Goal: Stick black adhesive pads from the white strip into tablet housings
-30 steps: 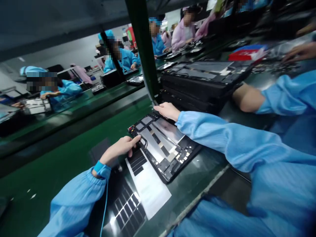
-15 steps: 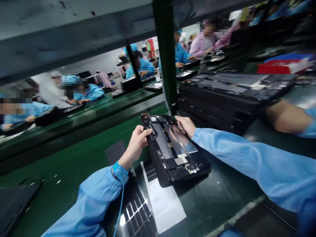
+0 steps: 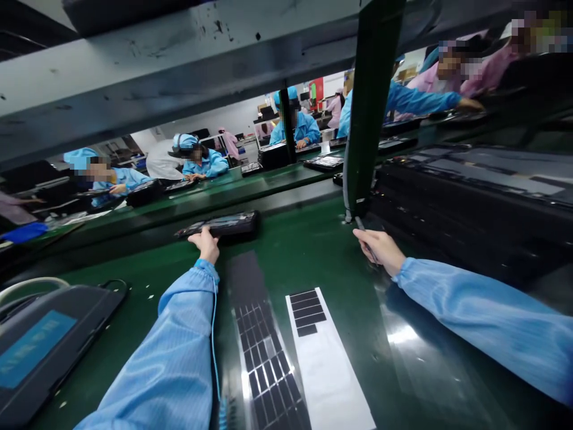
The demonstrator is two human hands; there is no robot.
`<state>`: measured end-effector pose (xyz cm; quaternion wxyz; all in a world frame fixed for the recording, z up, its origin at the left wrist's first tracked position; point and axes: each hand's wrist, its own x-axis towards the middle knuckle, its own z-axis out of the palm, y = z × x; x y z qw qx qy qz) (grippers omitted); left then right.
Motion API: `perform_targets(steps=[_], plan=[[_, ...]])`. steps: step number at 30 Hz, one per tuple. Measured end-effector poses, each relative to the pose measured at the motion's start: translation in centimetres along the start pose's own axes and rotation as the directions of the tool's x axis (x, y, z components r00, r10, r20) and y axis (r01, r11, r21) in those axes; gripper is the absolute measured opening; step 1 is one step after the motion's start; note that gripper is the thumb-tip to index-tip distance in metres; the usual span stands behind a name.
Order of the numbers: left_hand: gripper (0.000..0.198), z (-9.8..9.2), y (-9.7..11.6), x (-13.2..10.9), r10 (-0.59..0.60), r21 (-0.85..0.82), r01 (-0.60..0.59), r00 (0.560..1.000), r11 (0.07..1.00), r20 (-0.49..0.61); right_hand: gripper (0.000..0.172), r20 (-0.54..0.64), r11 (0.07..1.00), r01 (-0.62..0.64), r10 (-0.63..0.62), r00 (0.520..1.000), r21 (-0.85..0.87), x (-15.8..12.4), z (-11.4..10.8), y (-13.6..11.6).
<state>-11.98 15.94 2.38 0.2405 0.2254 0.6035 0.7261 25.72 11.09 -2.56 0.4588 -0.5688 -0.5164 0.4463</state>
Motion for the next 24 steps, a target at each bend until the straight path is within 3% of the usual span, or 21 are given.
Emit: perform_targets(steps=[2,6,10,13,16,17,18,19,21,22,24], plan=[[0.028,-1.1,-0.8,1.0,-0.061,0.073,0.058,0.997,0.996,0.042,0.038,0.002,0.999,0.017,-0.017,1.0,-0.035,0.1,0.0,0.1],[0.027,-2.6,-1.2,1.4,-0.167,0.263,0.1,0.954,0.96,0.25,0.04,0.011,0.993,0.064,-0.063,0.998,-0.098,0.1,0.1,0.2],[0.016,-1.1,-0.2,0.0,-0.107,0.365,-0.068,0.891,0.929,0.44,0.04,0.049,0.982,0.109,-0.103,0.993,-0.152,0.4,0.2,0.3],[0.014,1.1,1.0,-3.7,-0.018,0.321,-0.238,0.778,0.917,0.628,0.039,0.082,0.978,0.123,-0.11,0.991,-0.169,0.7,0.1,0.2],[0.012,2.0,2.5,-9.6,-0.03,0.278,-0.35,0.573,0.894,0.819,0.039,0.114,0.978,0.122,-0.104,0.988,-0.168,0.9,0.2,0.0],[0.013,1.8,3.0,-11.7,-0.044,0.266,-0.404,0.481,0.875,0.875,0.039,0.128,0.979,0.12,-0.099,0.987,-0.166,1.0,0.2,-0.1],[0.015,1.4,3.5,-13.6,-0.07,0.218,-0.564,0.273,0.797,0.959,0.039,0.141,0.98,0.117,-0.094,0.986,-0.163,1.1,0.2,-0.2],[0.016,0.8,3.8,-15.4,-0.097,0.144,-0.679,0.107,0.72,0.99,0.039,0.153,0.98,0.113,-0.088,0.984,-0.161,1.1,0.3,-0.3],[0.02,-0.7,3.9,-18.1,-0.138,-0.006,-0.789,-0.115,0.614,0.984,0.039,0.169,0.981,0.106,-0.078,0.982,-0.164,1.2,0.2,-0.5],[0.02,-1.4,3.6,-18.9,-0.153,-0.065,-0.814,-0.186,0.577,0.97,0.04,0.17,0.98,0.102,-0.073,0.983,-0.171,1.2,0.2,-0.6],[0.017,-2.7,2.5,-19.9,-0.165,-0.129,-0.836,-0.252,0.533,0.954,0.039,0.163,0.975,0.088,-0.055,0.985,-0.204,1.3,0.1,-0.8]])
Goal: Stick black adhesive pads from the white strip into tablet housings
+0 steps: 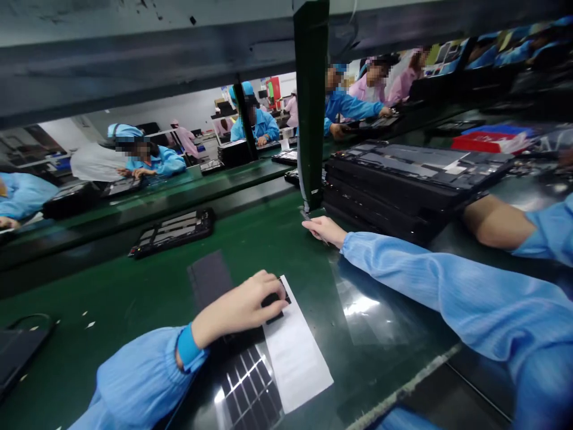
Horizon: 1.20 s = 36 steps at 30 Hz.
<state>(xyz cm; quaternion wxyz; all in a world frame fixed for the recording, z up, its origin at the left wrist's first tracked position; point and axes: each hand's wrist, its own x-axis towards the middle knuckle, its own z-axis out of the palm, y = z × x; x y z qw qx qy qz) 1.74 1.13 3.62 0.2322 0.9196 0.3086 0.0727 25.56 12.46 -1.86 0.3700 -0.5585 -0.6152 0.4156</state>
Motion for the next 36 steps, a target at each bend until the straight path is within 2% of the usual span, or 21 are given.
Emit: perform_targets(steps=[3,6,11,16,24,36], plan=[[0.012,2.4,-0.9,-0.3,0.009,0.067,-0.004,0.998,0.998,-0.064,0.037,0.003,0.996,-0.045,0.045,0.999,-0.079,0.8,0.2,-0.7],[0.01,3.7,-1.8,0.2,0.029,0.144,-0.008,0.989,0.99,-0.145,0.036,0.013,0.987,-0.036,0.039,0.999,-0.155,2.4,1.3,-2.1],[0.01,4.0,-1.7,0.5,0.036,0.168,-0.007,0.985,0.986,-0.171,0.029,0.023,0.956,0.058,-0.053,0.998,-0.287,5.7,4.0,-4.0],[0.011,4.1,-1.7,0.4,0.024,0.146,0.003,0.983,0.989,-0.183,0.029,-0.035,0.882,0.12,-0.153,0.988,-0.456,7.6,5.1,-3.3],[0.011,4.2,-1.8,0.4,-0.015,0.114,0.033,0.988,0.993,-0.152,0.029,0.084,0.739,0.237,-0.239,0.967,-0.631,7.5,5.8,-2.3],[0.014,4.3,-1.9,0.5,-0.024,0.107,0.041,0.987,0.993,-0.161,0.03,0.205,0.567,0.334,-0.281,0.938,-0.753,6.6,6.2,-2.5]])
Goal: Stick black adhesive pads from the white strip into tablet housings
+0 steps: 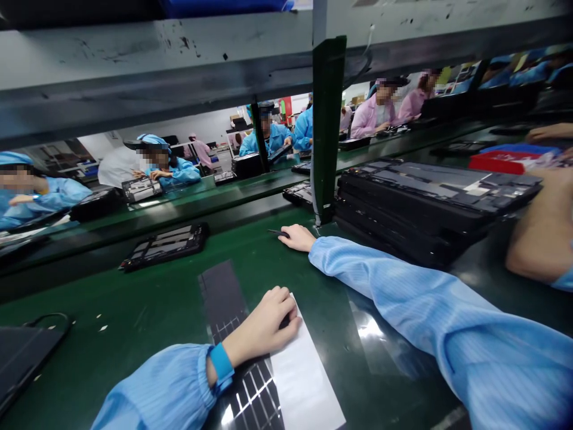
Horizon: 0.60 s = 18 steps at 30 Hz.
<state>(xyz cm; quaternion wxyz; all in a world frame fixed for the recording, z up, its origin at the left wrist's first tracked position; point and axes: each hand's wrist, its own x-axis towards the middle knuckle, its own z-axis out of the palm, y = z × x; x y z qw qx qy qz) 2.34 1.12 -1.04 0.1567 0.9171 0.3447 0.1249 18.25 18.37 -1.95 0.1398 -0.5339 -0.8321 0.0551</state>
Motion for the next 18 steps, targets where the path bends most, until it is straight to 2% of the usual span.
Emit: perform_targets(steps=[18], plan=[[0.013,-0.11,0.16,-0.12,-0.003,-0.003,0.003,1.0,1.0,-0.007,0.031,0.008,0.995,0.026,-0.025,1.0,-0.101,-0.33,0.04,-0.33]])
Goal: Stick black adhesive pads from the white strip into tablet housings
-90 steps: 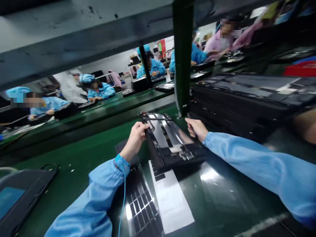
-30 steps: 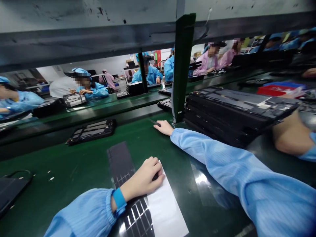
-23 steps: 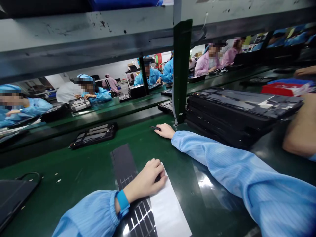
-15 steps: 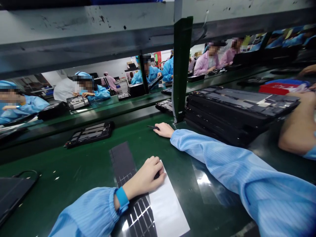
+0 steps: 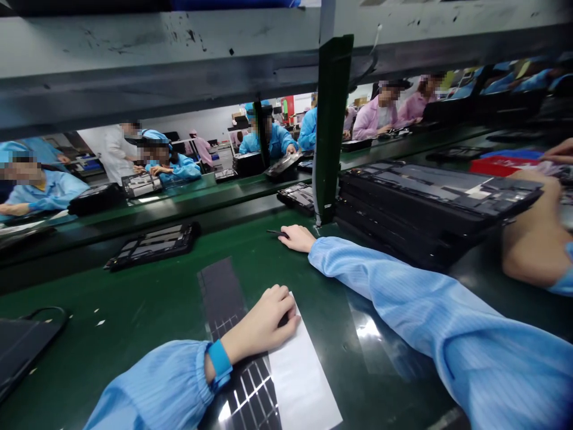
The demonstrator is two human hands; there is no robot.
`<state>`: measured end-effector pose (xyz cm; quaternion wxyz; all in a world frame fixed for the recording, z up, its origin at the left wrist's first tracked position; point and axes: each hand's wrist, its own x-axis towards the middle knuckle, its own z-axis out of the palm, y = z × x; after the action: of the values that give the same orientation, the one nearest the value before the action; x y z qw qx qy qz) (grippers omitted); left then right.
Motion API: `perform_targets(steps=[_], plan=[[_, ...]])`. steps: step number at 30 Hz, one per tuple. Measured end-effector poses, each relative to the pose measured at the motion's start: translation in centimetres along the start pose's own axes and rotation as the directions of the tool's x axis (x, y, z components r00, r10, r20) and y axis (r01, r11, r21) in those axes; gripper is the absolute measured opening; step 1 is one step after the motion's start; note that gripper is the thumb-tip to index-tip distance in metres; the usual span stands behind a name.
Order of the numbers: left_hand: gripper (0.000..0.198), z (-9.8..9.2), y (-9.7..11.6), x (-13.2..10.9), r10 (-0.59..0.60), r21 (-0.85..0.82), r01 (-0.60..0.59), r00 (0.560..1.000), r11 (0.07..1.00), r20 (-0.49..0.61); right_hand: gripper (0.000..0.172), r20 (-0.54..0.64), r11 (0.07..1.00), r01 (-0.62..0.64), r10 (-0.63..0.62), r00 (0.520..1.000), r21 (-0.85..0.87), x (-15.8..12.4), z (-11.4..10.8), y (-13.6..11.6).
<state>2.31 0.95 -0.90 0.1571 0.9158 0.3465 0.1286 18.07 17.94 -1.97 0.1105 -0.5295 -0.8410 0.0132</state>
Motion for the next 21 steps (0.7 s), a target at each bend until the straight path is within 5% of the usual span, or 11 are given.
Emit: perform_targets(steps=[21], plan=[[0.013,0.01,-0.04,0.05,0.023,0.028,-0.023,1.0,0.999,0.001,0.031,0.009,0.999,-0.015,0.015,1.0,0.042,-0.05,-0.07,-0.01]])
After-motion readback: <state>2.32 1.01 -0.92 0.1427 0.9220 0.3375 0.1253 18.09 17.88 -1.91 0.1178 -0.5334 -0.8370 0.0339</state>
